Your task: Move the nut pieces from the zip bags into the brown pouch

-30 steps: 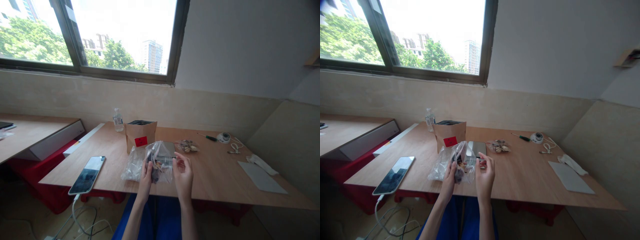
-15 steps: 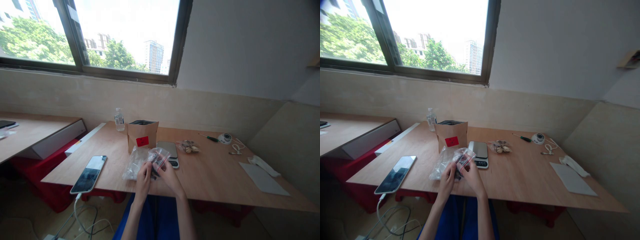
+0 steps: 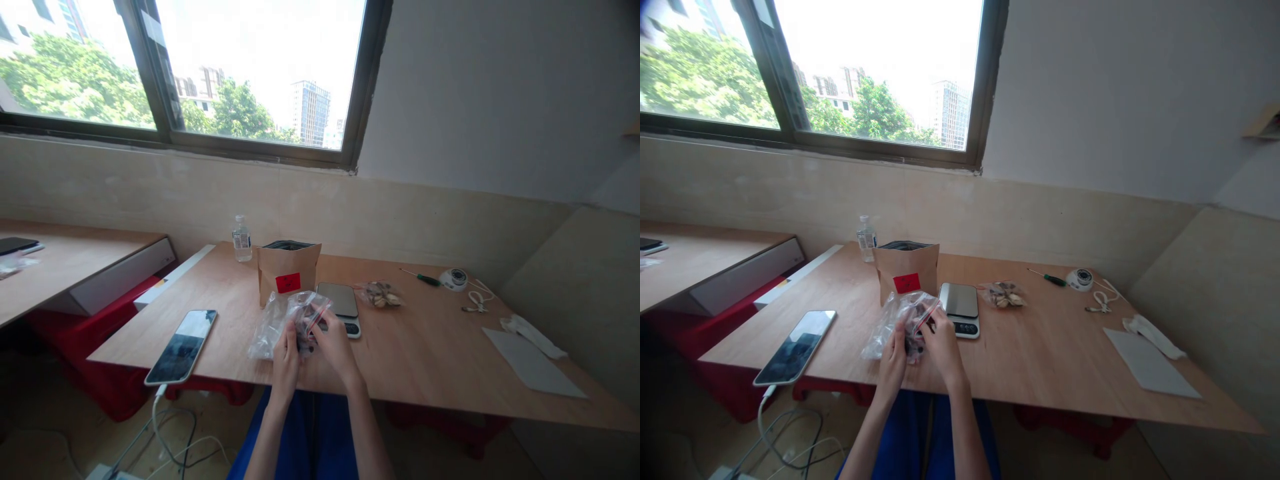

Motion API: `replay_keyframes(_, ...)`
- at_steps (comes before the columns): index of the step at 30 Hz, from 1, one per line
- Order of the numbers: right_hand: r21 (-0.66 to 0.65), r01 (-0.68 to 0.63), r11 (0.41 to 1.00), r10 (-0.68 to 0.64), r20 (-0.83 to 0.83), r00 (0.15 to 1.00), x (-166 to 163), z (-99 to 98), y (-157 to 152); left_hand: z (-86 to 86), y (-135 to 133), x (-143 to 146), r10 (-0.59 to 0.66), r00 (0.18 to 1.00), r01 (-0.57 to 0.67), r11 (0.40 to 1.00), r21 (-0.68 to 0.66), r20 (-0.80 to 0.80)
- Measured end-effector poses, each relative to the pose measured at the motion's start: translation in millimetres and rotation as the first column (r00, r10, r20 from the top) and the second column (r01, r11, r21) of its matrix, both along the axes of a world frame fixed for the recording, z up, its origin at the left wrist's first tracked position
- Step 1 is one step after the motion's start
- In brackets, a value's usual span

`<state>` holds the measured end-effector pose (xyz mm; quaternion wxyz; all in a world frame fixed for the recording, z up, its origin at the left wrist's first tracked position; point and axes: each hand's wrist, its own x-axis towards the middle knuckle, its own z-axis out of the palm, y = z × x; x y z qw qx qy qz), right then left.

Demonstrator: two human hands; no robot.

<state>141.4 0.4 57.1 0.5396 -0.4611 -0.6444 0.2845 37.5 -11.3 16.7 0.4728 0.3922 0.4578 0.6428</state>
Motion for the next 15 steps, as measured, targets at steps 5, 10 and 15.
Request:
replay_keyframes(5,0.0,-0.004,1.0,0.004,0.05,0.999,-2.8,7.0,0.4,-3.3,0.2,1.7,0.041,0.996,-0.038,0.999,-0.038,0.073)
replay_keyframes(10,0.013,0.016,1.0,-0.017,0.102,0.995,-2.7,13.3,-1.0,-8.2,2.2,3.2,0.065,0.985,-0.054,0.996,-0.067,0.162)
replay_keyframes(15,-0.038,0.037,0.999,-0.038,-0.013,0.999,-5.5,18.1,-4.9,-10.9,3.9,3.3,0.061,0.976,-0.038,0.993,-0.11,0.211)
